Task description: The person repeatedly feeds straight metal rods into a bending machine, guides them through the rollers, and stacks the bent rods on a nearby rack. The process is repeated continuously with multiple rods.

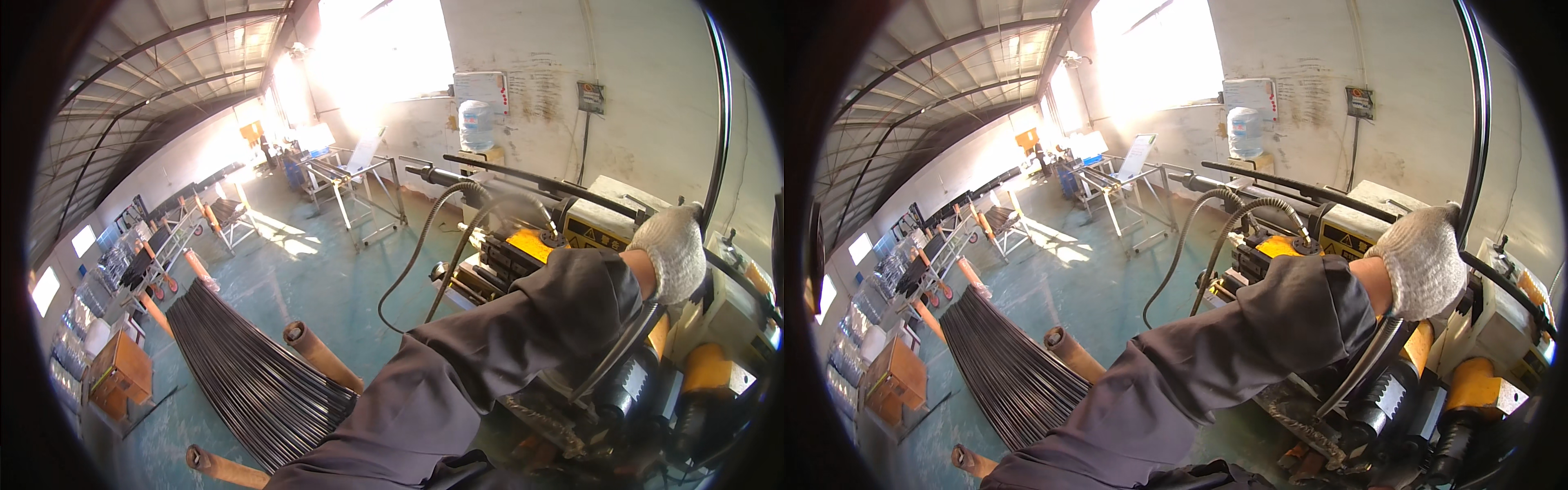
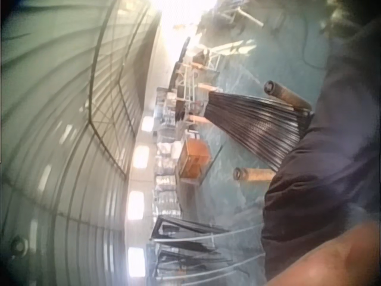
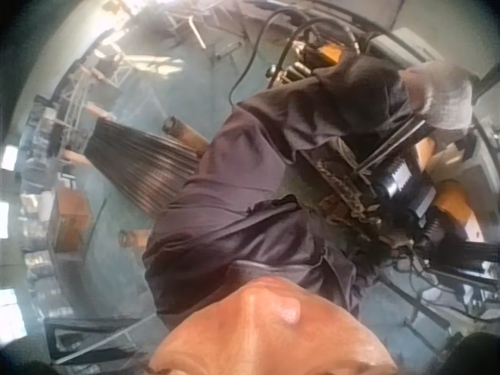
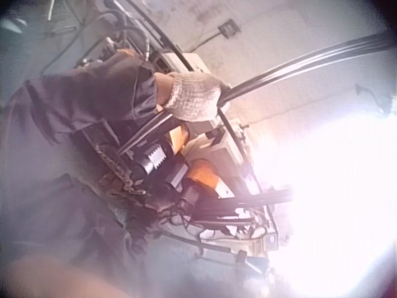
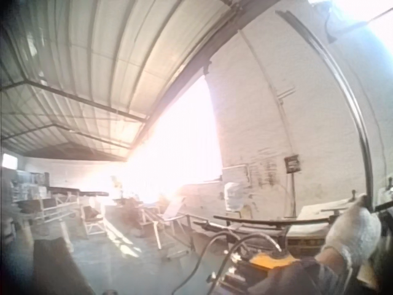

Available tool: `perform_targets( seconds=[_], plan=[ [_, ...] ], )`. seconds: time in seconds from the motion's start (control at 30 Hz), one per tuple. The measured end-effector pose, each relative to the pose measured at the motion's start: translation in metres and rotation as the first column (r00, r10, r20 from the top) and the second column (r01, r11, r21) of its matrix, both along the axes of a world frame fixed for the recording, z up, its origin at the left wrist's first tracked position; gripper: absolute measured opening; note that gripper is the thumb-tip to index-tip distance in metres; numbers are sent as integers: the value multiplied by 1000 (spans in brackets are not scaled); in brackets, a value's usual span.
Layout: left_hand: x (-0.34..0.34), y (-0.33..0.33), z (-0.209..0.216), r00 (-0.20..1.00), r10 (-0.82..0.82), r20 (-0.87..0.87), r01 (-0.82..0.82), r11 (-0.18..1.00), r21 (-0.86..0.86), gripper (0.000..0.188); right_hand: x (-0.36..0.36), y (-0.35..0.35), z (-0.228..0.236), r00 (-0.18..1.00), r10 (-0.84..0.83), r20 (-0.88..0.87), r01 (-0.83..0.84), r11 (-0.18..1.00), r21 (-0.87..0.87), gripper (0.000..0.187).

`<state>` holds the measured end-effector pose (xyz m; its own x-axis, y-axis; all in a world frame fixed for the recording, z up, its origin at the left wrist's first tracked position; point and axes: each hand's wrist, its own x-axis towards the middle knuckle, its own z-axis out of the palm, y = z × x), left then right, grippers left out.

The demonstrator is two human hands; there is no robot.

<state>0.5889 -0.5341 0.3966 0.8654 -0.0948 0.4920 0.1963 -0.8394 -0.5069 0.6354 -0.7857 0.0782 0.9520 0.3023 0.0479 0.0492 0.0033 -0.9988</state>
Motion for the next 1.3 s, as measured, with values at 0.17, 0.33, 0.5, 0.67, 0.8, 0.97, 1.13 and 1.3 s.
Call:
perform_targets(
  seconds=[0.17, 0.33, 0.5, 0.67, 0.8, 0.97, 1.13, 1.3],
  plan=[
    [-29, 16, 3, 992, -105, -67, 106, 994, 14, 20, 2, -3, -1, 1000, 16, -4, -15, 1000, 15, 27],
    [-38, 26, 6, 969, -244, 21, 245, 968, -46, 12, 6, -9, -1, 999, 39, -14, -38, 999, 33, 26],
    [-39, 38, 3, 964, -264, -6, 263, 961, -81, 18, 13, -14, -1, 997, 70, -17, -69, 996, 54, 25],
    [-43, 45, 2, 895, -441, 68, 446, 887, -121, 32, 26, -19, -1, 995, 98, -12, -97, 993, 72, 24],
    [-47, 43, 5, 907, -419, 32, 420, 906, -54, 30, 34, -24, 0, 994, 113, -9, -112, 990, 80, 24],
    [-53, 40, 11, 929, -368, -34, 364, 928, -83, 44, 42, -32, 0, 992, 122, -10, -121, 989, 90, 23],
    [-53, 41, 12, 897, -443, 14, 443, 896, -32, 38, 46, -38, -3, 993, 118, -9, -116, 988, 98, 22],
    [-52, 41, 14, 926, -377, -31, 375, 926, -51, 44, 42, -43, -5, 993, 113, -21, -110, 989, 99, 21]
  ],
)
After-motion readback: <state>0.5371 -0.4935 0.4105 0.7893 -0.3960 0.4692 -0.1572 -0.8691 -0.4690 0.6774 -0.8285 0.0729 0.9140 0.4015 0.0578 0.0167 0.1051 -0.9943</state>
